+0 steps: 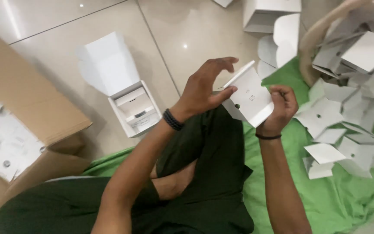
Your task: The person folds and packs product boxes according to instructions.
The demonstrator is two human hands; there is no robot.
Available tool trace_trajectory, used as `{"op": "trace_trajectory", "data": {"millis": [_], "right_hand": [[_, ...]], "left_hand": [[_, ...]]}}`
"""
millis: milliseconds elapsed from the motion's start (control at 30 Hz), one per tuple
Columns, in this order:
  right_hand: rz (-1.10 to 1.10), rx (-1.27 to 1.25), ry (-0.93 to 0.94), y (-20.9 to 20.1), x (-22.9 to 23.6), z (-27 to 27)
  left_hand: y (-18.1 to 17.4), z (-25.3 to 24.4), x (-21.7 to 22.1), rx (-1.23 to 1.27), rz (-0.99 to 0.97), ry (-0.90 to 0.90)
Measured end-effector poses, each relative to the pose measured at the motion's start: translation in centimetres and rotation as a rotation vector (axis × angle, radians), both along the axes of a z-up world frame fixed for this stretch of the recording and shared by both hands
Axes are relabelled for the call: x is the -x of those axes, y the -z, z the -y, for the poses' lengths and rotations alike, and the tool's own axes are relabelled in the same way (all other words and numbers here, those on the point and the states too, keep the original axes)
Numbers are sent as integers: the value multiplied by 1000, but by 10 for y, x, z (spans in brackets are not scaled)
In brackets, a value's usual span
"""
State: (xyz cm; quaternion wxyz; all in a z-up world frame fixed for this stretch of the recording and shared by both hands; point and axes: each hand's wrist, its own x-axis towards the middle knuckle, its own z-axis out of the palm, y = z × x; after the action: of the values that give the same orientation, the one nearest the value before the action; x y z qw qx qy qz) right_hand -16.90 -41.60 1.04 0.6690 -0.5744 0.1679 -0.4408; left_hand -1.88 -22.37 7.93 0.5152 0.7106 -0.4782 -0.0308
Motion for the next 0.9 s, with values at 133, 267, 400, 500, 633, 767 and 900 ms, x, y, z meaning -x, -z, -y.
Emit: {"op": "trace_trajectory", "data": {"millis": [133, 267, 400, 500, 633, 767, 900], "right_hand": [[-102, -14, -381, -30, -70, -45], [-265, -97, -748, -33, -133, -112], [-225, -233, -878, -33, -164, -186], [-104, -154, -940, -7, -173, -220], [-174, 83, -855, 21, -178, -238], [-363, 170, -724, 48, -177, -238], [-332, 754, -586, 59, -169, -236]], "left_hand": [[-19, -101, -31, -31, -145, 109], [-11, -189, -40, -194, -181, -21], [16, -254, -38, -291, -183, -306], [48, -276, -40, -327, -204, -432], [59, -282, -42, -330, -240, -469], [67, -281, -43, -452, -269, -446], [82, -280, -44, -643, -116, -421]]}}
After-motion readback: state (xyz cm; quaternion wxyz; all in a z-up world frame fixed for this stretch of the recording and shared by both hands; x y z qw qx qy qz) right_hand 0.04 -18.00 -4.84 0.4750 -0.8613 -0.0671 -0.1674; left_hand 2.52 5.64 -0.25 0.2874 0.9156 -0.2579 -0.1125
